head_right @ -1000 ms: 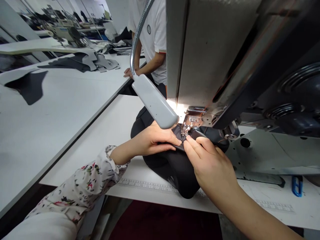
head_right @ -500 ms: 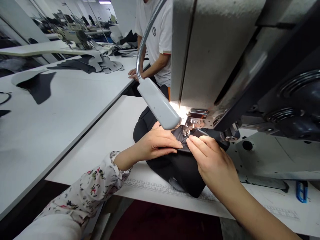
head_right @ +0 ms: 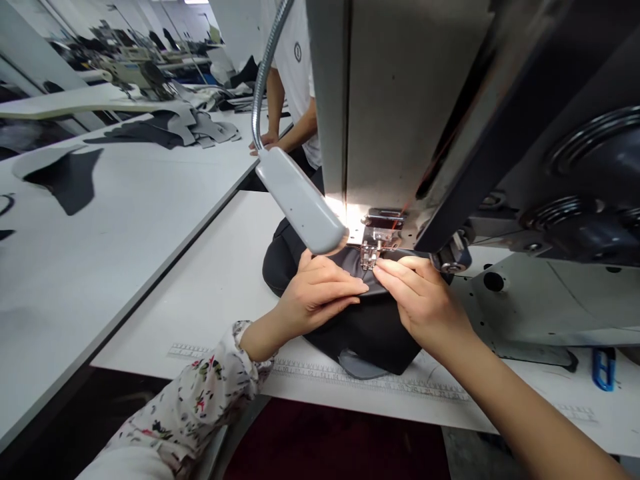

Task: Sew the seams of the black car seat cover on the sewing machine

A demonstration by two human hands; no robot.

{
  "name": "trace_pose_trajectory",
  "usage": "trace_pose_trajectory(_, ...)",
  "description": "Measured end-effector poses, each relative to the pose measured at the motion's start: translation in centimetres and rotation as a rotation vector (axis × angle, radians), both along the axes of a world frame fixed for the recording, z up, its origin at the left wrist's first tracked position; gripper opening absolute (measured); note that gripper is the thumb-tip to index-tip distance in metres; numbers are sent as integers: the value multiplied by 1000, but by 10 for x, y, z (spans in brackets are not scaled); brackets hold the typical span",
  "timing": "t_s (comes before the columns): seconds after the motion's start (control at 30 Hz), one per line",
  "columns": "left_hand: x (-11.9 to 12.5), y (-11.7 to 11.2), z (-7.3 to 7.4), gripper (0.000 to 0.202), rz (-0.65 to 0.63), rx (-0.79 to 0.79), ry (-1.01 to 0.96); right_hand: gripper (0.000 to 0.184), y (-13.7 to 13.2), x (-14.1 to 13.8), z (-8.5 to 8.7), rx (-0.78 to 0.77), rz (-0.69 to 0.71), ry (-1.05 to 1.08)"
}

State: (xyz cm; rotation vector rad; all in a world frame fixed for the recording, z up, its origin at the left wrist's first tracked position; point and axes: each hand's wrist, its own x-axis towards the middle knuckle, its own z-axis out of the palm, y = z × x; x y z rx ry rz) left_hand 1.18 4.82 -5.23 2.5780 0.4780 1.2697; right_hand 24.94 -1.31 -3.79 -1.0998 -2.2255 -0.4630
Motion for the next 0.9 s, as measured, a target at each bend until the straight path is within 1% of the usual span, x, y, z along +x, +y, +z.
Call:
trace_pose_trajectory(0.13, 11, -11, -10, 14, 104, 15, -93, 51, 8, 5, -5, 25, 54, 55)
trace_pose_trajectory(0.27, 18, -16, -15, 14, 148, 25, -134, 54, 10, 8, -9, 23, 51, 66)
trace_pose_trajectory(0.43, 24, -19, -14, 16, 211, 57, -112, 53, 17, 11, -19, 43, 51, 128)
trace_pose_trajectory(0.57, 27, -22, -10, 19, 253, 28, -61, 51, 27, 12, -30, 63, 30, 189)
trace_pose_trajectory(0.63, 28, -21, -9, 20, 263, 21, -40, 51, 25, 10, -31, 57, 4, 222)
trace_pose_trajectory(0.7, 27, -20, -9, 21, 269, 19, -24, 52, 14, 2, -27, 1, -29, 302)
trace_pose_trajectory(0.8, 27, -18, -11, 23, 270, 10, 2, 45, -24, -21, -22, -193, -43, 561)
trace_pose_trajectory(0.87, 29, -17, -13, 23, 261, 7, 14, 36, -55, -41, -29, -341, 3, 765)
trace_pose_trajectory(0.9, 31, -17, -13, 24, 256, 6, 14, 34, -70, -50, -36, -418, 97, 818)
